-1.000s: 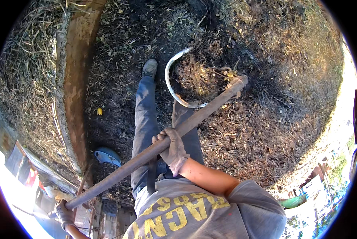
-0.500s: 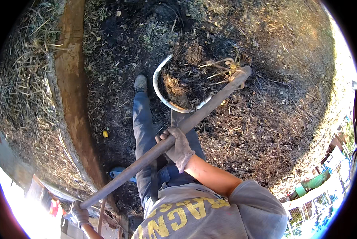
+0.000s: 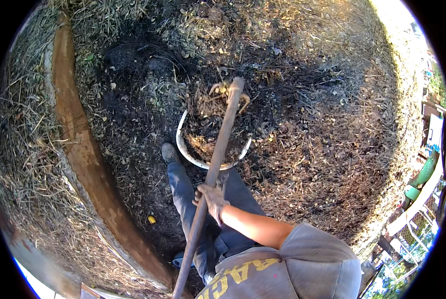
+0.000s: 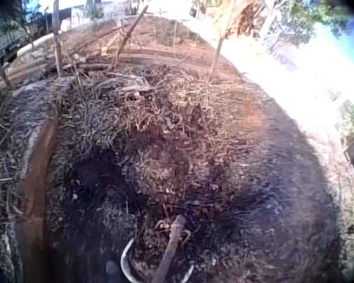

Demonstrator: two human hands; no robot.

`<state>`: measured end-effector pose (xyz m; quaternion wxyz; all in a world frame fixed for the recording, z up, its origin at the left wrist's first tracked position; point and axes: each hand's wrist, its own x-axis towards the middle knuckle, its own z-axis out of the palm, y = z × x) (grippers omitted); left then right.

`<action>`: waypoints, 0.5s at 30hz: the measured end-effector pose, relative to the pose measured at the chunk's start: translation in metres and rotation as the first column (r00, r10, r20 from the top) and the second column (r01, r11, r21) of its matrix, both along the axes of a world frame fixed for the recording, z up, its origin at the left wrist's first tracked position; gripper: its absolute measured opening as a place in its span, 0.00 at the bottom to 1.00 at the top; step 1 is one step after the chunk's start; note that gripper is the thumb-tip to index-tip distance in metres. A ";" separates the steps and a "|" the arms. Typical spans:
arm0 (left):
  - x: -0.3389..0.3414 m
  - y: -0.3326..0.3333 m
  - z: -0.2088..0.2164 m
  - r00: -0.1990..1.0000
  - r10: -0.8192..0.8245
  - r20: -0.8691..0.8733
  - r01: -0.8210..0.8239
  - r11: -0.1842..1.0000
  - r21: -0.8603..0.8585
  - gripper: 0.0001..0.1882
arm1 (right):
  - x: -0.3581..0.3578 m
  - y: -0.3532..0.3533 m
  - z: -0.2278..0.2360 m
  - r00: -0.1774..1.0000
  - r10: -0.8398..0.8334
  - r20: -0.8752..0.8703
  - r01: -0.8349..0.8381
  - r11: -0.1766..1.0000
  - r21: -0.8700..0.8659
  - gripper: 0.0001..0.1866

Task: The person uses a pitchfork to scoop compost from a pile into a white bucket, then carries the bucket to a blue wheelbarrow and dumps the contents. The person repeats this process multiple times.

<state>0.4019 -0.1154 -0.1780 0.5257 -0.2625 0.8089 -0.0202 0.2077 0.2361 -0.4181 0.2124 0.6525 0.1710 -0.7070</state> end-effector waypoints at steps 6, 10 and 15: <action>-0.050 -0.013 -0.049 0.974 -0.168 -0.149 0.172 0.985 0.013 0.19 | 0.001 0.054 0.005 0.975 -0.207 -0.081 0.207 0.978 -0.005 0.08; -0.096 -0.003 -0.123 0.822 -0.401 -0.404 0.457 0.888 0.048 0.17 | -0.053 0.165 0.010 0.930 -0.298 -0.213 0.343 0.915 0.215 0.07; -0.185 0.178 -0.158 0.840 -0.350 -0.415 0.477 0.840 0.257 0.13 | -0.128 0.308 -0.005 0.909 -0.126 -0.397 0.336 0.787 0.518 0.11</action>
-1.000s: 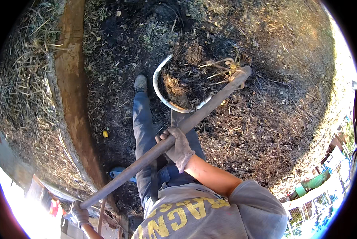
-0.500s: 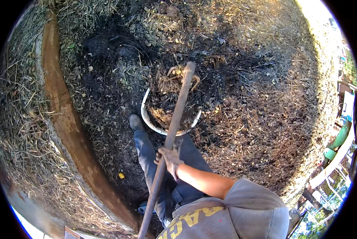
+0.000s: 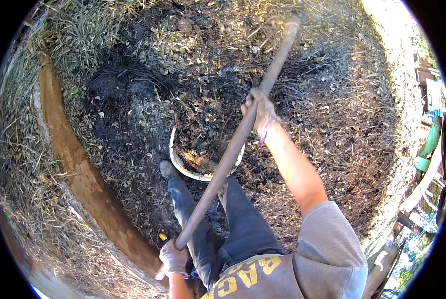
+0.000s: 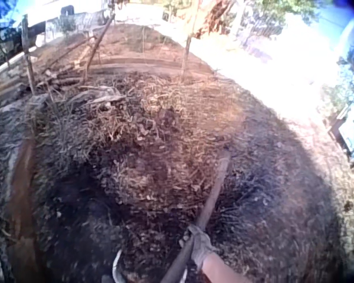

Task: The person uses a pitchfork to scoop compost from a pile into a white bucket, then carries the bucket to a blue wheelbarrow and dumps the contents. The person repeats this process multiple times.

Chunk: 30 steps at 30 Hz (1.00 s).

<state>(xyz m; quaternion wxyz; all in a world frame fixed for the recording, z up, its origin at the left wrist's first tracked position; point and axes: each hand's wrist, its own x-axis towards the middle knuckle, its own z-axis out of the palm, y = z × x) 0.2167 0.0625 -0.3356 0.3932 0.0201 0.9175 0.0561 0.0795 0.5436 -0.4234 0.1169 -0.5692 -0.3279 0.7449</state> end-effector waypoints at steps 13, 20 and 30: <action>0.142 -0.210 0.130 0.933 0.280 0.227 -0.201 0.927 -0.318 0.14 | 0.090 -0.211 0.010 0.976 0.129 0.173 -0.032 0.879 -0.475 0.13; 0.141 -0.167 0.060 0.982 0.185 -0.033 -0.188 0.953 -0.239 0.17 | 0.067 -0.163 0.027 0.984 0.048 0.170 0.018 0.928 -0.371 0.15; 0.027 0.030 0.051 0.991 0.041 0.125 -0.045 0.999 0.028 0.13 | -0.048 -0.031 -0.063 0.981 0.193 -0.006 -0.192 0.976 -0.102 0.06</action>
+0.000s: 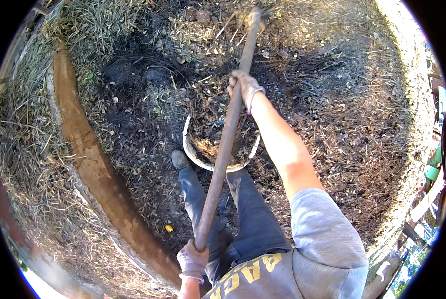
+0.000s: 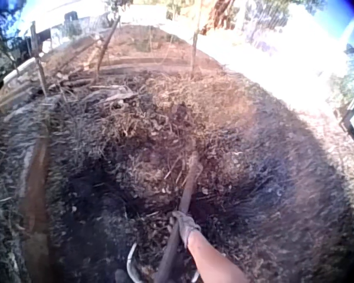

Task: The person uses a pitchfork to scoop compost from a pile into a white bucket, then carries the bucket to a blue wheelbarrow and dumps the contents. The person repeats this process multiple times.

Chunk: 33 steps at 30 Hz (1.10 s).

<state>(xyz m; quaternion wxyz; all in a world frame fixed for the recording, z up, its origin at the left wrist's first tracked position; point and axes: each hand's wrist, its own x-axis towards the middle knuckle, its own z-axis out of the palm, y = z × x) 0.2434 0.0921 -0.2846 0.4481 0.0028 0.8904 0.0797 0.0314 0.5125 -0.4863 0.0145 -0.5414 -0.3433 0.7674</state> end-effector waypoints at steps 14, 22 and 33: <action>0.039 -0.042 0.012 0.915 0.214 0.343 -0.213 0.976 -0.041 0.20 | 0.015 -0.055 -0.033 0.980 0.113 0.164 -0.111 0.994 -0.019 0.07; 0.145 -0.221 0.089 0.843 0.350 0.409 -0.208 0.913 -0.351 0.24 | 0.137 -0.196 0.115 0.931 0.060 0.361 0.028 0.971 -0.236 0.16; 0.116 -0.238 0.072 0.913 0.177 0.367 -0.059 0.949 -0.310 0.25 | 0.150 -0.193 0.043 0.941 -0.107 0.322 0.202 0.938 -0.280 0.15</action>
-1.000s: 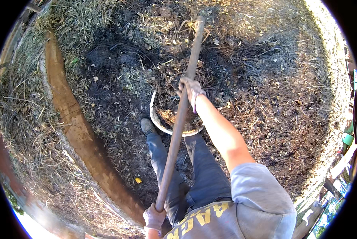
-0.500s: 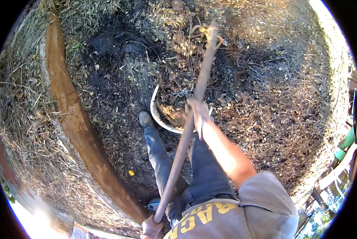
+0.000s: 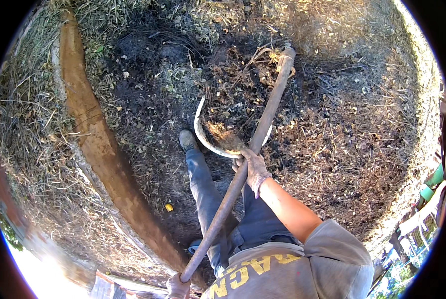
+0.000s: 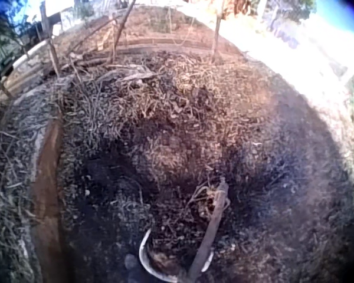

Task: The person uses a pitchfork to scoop compost from a pile into a white bucket, then carries the bucket to a blue wheelbarrow and dumps the contents. The person repeats this process multiple times.

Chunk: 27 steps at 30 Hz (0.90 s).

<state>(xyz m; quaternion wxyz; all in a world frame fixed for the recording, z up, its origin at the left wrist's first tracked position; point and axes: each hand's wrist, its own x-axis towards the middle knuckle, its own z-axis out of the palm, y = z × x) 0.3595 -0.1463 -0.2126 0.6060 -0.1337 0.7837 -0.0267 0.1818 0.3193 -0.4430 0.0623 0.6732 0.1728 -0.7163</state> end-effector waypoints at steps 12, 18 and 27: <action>-0.012 -0.155 0.097 0.997 -0.014 0.071 0.038 0.934 -0.355 0.20 | 0.055 -0.187 0.109 0.988 0.148 0.039 -0.109 0.860 -0.499 0.16; 0.015 -0.185 0.026 0.989 -0.119 -0.091 0.075 0.920 -0.385 0.20 | 0.017 -0.158 0.112 0.986 0.161 -0.036 -0.164 0.932 -0.324 0.16; -0.122 -0.043 -0.141 0.678 0.255 -0.689 -0.212 0.966 0.149 0.18 | -0.163 -0.097 0.105 0.845 0.126 -0.520 -0.110 0.992 0.062 0.21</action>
